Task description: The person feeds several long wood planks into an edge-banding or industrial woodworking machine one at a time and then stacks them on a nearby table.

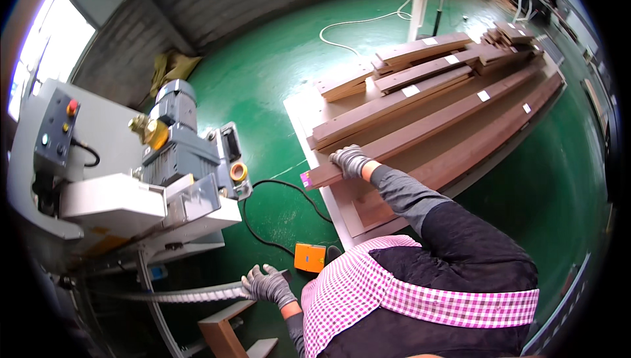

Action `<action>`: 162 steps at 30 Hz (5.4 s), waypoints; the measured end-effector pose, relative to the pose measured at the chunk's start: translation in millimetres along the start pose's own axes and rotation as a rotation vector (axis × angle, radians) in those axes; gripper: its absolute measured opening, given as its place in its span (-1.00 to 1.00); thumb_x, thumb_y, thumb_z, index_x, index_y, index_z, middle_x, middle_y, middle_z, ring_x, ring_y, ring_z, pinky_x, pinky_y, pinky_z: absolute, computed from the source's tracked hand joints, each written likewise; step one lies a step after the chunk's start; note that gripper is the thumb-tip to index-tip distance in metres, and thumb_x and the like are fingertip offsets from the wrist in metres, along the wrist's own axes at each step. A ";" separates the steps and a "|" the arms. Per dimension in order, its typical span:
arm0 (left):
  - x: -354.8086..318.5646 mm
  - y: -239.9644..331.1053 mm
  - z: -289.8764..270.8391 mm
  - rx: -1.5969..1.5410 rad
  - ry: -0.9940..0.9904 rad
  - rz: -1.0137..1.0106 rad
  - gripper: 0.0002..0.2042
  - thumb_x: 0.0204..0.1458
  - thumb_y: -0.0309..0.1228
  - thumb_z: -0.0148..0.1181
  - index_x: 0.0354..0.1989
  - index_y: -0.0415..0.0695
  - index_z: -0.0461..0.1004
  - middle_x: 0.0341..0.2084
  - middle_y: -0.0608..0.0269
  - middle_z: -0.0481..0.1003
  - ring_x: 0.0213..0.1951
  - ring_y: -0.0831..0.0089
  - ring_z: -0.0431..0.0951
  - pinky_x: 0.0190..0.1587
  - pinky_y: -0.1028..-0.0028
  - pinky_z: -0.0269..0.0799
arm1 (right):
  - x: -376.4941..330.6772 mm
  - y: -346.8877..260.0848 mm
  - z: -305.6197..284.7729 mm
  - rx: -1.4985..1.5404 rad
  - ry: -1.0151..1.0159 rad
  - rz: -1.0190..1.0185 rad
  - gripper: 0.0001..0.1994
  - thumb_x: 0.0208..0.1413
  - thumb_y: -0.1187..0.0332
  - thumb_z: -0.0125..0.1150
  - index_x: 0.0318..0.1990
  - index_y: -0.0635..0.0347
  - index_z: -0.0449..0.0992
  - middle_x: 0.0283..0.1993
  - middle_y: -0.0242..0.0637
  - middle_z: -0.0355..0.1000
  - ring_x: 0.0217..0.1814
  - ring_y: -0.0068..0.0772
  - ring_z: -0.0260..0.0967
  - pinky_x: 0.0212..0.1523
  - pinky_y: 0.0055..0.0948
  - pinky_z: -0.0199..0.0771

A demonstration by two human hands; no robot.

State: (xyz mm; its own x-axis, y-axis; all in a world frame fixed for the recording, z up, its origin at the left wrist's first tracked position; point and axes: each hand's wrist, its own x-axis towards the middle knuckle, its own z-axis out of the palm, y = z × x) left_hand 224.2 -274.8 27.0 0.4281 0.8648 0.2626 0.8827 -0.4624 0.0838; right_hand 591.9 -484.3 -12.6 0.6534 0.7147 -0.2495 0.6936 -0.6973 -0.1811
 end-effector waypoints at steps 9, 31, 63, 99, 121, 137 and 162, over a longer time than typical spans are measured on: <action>3.1 2.4 -2.2 0.075 -0.091 -0.085 -0.75 -0.02 -0.18 0.22 -0.23 -0.01 0.61 -0.15 0.30 0.58 0.17 0.24 0.35 0.34 0.04 -0.06 | 2.6 -0.6 2.0 0.007 0.012 0.004 -0.55 -0.18 0.25 0.39 -0.03 -0.03 0.51 -0.03 -0.23 0.53 0.06 -0.16 0.49 0.00 -0.14 0.42; -2.5 0.8 -1.0 0.022 0.017 -0.006 -0.79 -0.08 -0.25 0.23 -0.32 -0.05 0.63 -0.21 0.28 0.60 0.11 0.25 0.38 0.29 0.20 0.09 | 55.3 143.7 7.1 0.300 -0.142 0.169 -0.58 0.06 0.08 0.08 -0.13 0.25 0.60 -0.02 0.09 0.48 0.06 0.09 0.44 0.09 -0.11 0.41; -8.3 -10.5 -14.5 -0.096 -0.098 0.084 -0.67 0.02 -0.07 0.08 -0.21 -0.04 0.55 -0.08 0.27 0.49 0.20 0.13 0.25 0.22 -0.44 -0.27 | -99.1 -135.2 25.5 0.533 0.014 -0.401 -0.74 0.03 0.35 0.27 -0.11 0.23 0.58 -0.17 -0.02 0.55 -0.08 -0.03 0.51 0.00 -0.23 0.48; -6.3 -13.7 -13.3 -0.092 -0.051 0.338 -0.71 0.01 -0.13 0.12 -0.23 -0.04 0.60 -0.19 0.27 0.56 0.08 0.30 0.39 0.38 -0.10 -0.32 | -190.2 -174.0 57.8 0.213 -0.386 -0.130 -0.66 0.10 0.12 0.13 -0.11 0.15 0.57 -0.25 -0.10 0.56 -0.15 0.00 0.52 -0.12 -0.07 0.48; -6.2 -15.3 -12.8 -0.121 -0.010 0.372 -0.72 -0.01 -0.15 0.14 -0.29 -0.07 0.61 -0.23 0.24 0.56 0.00 0.30 0.43 0.36 0.06 -0.11 | -189.2 -164.3 63.1 0.293 -0.354 -0.104 -0.66 0.06 0.12 0.10 -0.15 0.14 0.58 -0.28 -0.07 0.54 -0.20 0.01 0.52 -0.13 -0.06 0.48; -1.5 -15.1 0.1 -0.135 0.122 0.444 -0.79 -0.09 -0.20 0.18 -0.43 -0.06 0.59 -0.35 0.26 0.55 -0.12 0.26 0.47 0.27 0.01 0.06 | -178.7 -160.0 70.1 0.216 -0.521 -0.183 -0.61 0.11 0.05 0.09 -0.09 0.13 0.55 -0.28 -0.01 0.54 -0.18 0.06 0.51 -0.11 -0.01 0.47; -7.9 -50.3 -12.8 -0.576 0.083 0.506 -0.54 -0.02 -0.15 0.20 0.05 -0.11 0.47 0.05 0.10 0.45 0.12 0.11 0.40 0.30 0.10 0.10 | -121.7 -146.3 138.1 0.282 -0.554 -0.202 -0.55 0.09 0.14 0.20 0.06 0.21 0.49 -0.07 0.03 0.53 0.03 -0.01 0.48 0.03 -0.19 0.48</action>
State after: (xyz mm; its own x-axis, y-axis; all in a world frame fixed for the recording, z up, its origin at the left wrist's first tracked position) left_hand 173.9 -260.9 33.0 0.7164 0.5141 0.4717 0.3339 -0.8462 0.4152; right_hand 369.0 -476.8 -87.1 0.2132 0.7515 -0.6244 0.6306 -0.5940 -0.4996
